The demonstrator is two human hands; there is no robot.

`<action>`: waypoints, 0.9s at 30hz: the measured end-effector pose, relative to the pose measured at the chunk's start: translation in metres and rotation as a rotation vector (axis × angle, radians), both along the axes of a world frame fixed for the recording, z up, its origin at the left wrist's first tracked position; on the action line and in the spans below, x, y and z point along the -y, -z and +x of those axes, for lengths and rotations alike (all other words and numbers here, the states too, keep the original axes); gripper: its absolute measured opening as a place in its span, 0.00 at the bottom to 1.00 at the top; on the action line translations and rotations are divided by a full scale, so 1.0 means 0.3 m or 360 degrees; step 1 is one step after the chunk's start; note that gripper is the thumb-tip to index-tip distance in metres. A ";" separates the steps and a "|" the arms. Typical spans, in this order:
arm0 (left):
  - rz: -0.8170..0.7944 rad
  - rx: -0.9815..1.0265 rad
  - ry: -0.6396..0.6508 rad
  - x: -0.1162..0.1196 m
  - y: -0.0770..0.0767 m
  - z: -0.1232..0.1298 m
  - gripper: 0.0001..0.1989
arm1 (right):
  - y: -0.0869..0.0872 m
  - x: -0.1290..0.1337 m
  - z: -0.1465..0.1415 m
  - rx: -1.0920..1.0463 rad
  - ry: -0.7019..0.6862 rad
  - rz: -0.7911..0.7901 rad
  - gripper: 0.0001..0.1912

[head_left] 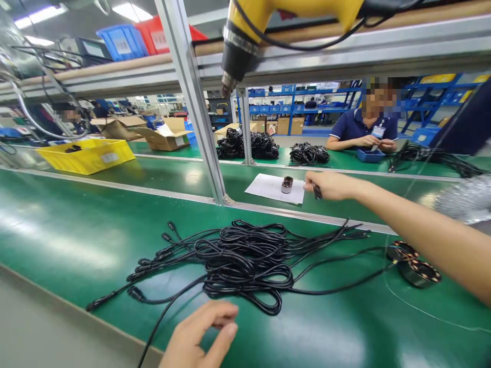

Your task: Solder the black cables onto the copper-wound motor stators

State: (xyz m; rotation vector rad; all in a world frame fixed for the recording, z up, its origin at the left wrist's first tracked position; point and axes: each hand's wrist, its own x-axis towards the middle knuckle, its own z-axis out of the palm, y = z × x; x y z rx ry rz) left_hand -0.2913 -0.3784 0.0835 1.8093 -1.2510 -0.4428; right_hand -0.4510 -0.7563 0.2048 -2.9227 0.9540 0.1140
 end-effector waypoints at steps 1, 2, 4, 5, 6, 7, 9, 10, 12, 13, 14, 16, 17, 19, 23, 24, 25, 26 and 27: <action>-0.0051 -0.0132 0.0025 0.003 0.012 -0.061 0.09 | 0.010 -0.110 -0.072 0.0022 -0.0083 0.0050 0.16; -0.0096 -0.0276 0.0074 0.009 0.026 -0.125 0.10 | 0.029 -0.222 -0.144 0.0046 -0.0170 0.0091 0.17; -0.0234 -0.0592 0.0157 0.030 0.046 -0.260 0.14 | 0.090 -0.440 -0.278 0.0304 -0.0435 0.0054 0.18; -0.0333 -0.0749 0.0274 0.043 0.051 -0.325 0.17 | 0.127 -0.538 -0.337 0.0453 -0.0483 -0.0083 0.19; -0.0453 -0.0900 0.0457 0.057 0.052 -0.387 0.21 | 0.165 -0.625 -0.391 0.0515 -0.0460 -0.0206 0.19; -0.0557 -0.1024 0.0646 0.069 0.050 -0.444 0.23 | 0.201 -0.699 -0.441 0.0548 -0.0465 -0.0264 0.17; -0.0621 -0.1175 0.0884 0.086 0.038 -0.536 0.22 | 0.259 -0.805 -0.529 0.0531 -0.0437 -0.0271 0.11; -0.0596 -0.1226 0.0951 0.090 0.032 -0.572 0.23 | 0.279 -0.839 -0.569 0.0512 -0.0402 -0.0263 0.09; -0.0488 -0.1328 0.1028 0.092 0.026 -0.626 0.26 | 0.301 -0.882 -0.642 0.0479 -0.0309 -0.0245 0.07; -0.0428 -0.1390 0.1065 0.093 0.027 -0.646 0.29 | 0.304 -0.895 -0.674 0.0472 -0.0265 -0.0231 0.07; -0.0363 -0.1474 0.1099 0.093 0.029 -0.663 0.30 | 0.305 -0.906 -0.701 0.0463 -0.0227 -0.0193 0.07; -0.0191 -0.1693 0.1146 0.097 0.034 -0.685 0.31 | 0.299 -0.928 -0.740 0.0433 -0.0126 -0.0047 0.09; -0.0089 -0.1822 0.1161 0.102 0.034 -0.692 0.31 | 0.294 -0.939 -0.751 0.0433 -0.0054 0.0049 0.10; 0.0097 -0.2072 0.1160 0.117 0.024 -0.699 0.29 | 0.282 -0.960 -0.760 0.0548 0.0149 0.0328 0.10; 0.0359 -0.2231 0.1159 0.160 -0.025 -0.702 0.20 | 0.266 -0.956 -0.770 0.1022 0.0548 0.0842 0.15; 0.0358 -0.2220 0.1160 0.163 -0.033 -0.701 0.19 | 0.265 -0.944 -0.779 0.1118 0.0617 0.0927 0.18; 0.0326 -0.2202 0.1154 0.160 -0.034 -0.699 0.19 | 0.265 -0.929 -0.790 0.1218 0.0682 0.1003 0.23; 0.0276 -0.2173 0.1146 0.148 -0.028 -0.695 0.21 | 0.265 -0.914 -0.803 0.1342 0.0749 0.1095 0.27; 0.0226 -0.2133 0.1136 0.126 -0.014 -0.687 0.23 | 0.266 -0.898 -0.818 0.1477 0.0810 0.1193 0.32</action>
